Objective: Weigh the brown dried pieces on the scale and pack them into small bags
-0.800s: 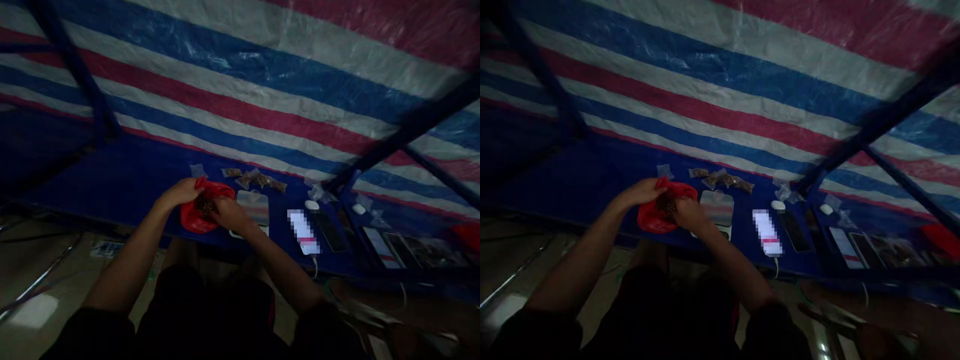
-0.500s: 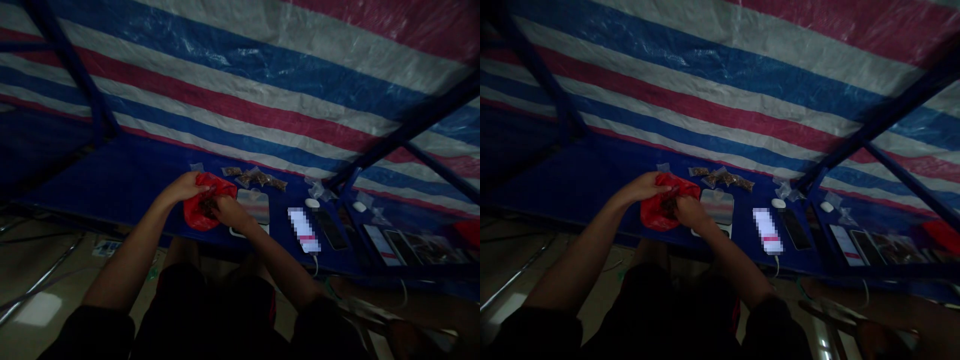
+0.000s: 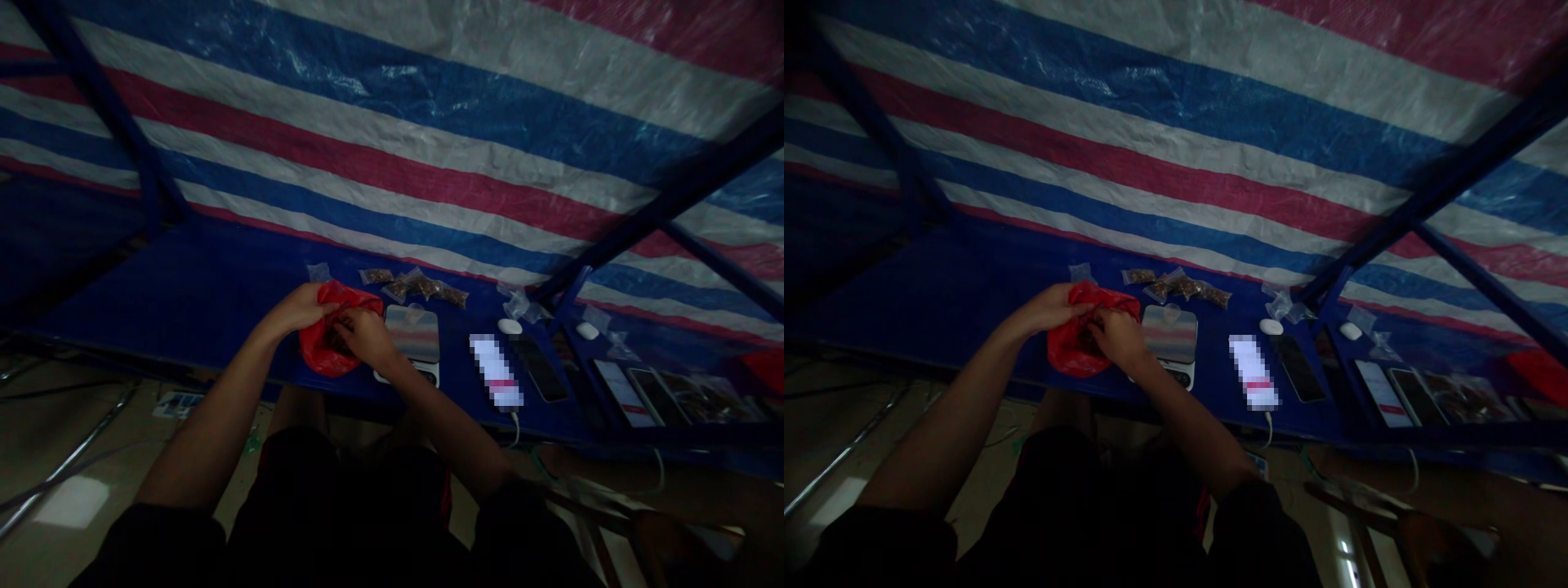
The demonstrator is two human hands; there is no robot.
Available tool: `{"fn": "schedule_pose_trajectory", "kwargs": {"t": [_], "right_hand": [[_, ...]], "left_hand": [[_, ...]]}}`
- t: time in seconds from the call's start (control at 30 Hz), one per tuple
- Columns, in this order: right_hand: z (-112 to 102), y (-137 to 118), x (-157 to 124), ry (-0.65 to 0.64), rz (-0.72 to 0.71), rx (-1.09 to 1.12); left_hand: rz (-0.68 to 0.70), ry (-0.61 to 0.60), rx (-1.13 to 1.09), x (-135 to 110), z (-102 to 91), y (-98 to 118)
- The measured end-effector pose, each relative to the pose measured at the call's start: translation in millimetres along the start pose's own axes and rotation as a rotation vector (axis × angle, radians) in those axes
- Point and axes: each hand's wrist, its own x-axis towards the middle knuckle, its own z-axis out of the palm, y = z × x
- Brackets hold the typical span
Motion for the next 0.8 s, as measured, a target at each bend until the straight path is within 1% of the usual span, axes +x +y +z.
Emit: {"fn": "schedule_pose_trajectory", "kwargs": {"t": [0.1, 0.2, 0.27, 0.37, 0.5, 0.6, 0.7, 0.8], "right_hand": [[-4, 3, -1, -0.017, 0.021, -0.009], [-10, 4, -3, -0.018, 0.032, -0.043], [-11, 2, -4, 0.003, 0.007, -0.034], [-5, -1, -3, 0.058, -0.031, 0.086], [8, 1, 0, 0.102, -0.034, 0.284], [13, 5, 4, 0.142, 0.012, 0.393], [14, 8, 6, 0.136, 0.071, 0.486], [15, 11, 8, 0.130, 0.097, 0.563]], "left_hand": [[-0.013, -0.008, -0.056, -5, -1.3, -3], [-0.013, -0.091, -0.112, -12, -6.5, -6], [-0.028, -0.126, -0.102, -13, -9.7, -9], [-0.039, -0.130, -0.072, -11, -11.3, -12], [-0.045, -0.107, -0.041, -6, -9.6, -12], [-0.048, -0.073, -0.021, -6, -8.5, -9], [-0.055, -0.045, -0.031, -7, -7.0, -6], [-0.071, -0.026, -0.042, -7, -5.6, -6]]}}
